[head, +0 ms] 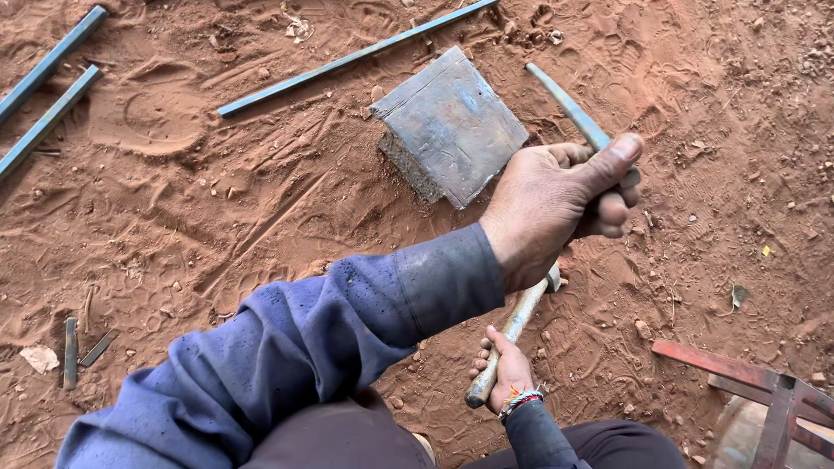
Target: The person hammers metal rods against a metal block on the ground, striking the rods and turning them by hand.
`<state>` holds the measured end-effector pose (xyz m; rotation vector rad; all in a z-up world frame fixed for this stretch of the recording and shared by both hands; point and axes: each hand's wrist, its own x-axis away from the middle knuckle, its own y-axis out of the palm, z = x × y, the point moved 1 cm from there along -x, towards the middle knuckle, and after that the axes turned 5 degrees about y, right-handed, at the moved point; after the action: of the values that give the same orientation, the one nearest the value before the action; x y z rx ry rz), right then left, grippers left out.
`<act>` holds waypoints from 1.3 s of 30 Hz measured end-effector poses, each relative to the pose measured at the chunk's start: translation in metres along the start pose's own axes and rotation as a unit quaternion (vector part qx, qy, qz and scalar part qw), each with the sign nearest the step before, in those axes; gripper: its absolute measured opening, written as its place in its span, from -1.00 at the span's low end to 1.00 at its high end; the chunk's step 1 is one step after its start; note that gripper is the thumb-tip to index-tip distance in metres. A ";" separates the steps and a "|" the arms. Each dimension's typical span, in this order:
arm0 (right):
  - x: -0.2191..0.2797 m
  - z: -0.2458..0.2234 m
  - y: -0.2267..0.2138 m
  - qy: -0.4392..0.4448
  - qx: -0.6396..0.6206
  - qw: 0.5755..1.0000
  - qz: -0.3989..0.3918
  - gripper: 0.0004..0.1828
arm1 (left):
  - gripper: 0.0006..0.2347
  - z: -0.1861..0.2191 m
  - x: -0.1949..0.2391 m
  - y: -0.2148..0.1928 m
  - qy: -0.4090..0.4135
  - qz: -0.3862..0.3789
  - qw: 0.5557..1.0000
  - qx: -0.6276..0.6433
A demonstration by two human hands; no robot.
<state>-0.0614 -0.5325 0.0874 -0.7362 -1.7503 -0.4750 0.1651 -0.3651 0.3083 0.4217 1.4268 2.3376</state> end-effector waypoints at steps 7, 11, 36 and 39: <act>0.005 -0.002 0.005 -0.011 0.007 1.000 -0.001 -0.68 | -0.67 0.004 0.001 0.001 0.006 0.022 1.000 -0.003; 0.006 -0.001 0.005 -0.010 0.008 1.000 0.005 -0.68 | -0.65 0.002 0.000 0.000 0.019 0.026 0.999 -0.016; 0.007 -0.002 0.007 0.005 0.017 1.000 0.004 -0.69 | -0.65 -0.005 -0.008 -0.004 0.026 -0.008 1.000 -0.001; 0.006 -0.002 0.007 0.003 0.021 1.000 -0.005 -0.69 | -0.66 -0.008 -0.008 -0.004 0.025 -0.020 0.999 0.009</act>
<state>-0.0562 -0.5276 0.0930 -0.6950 -1.7547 -0.4458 0.1697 -0.3732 0.3008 0.3390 1.4667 2.3213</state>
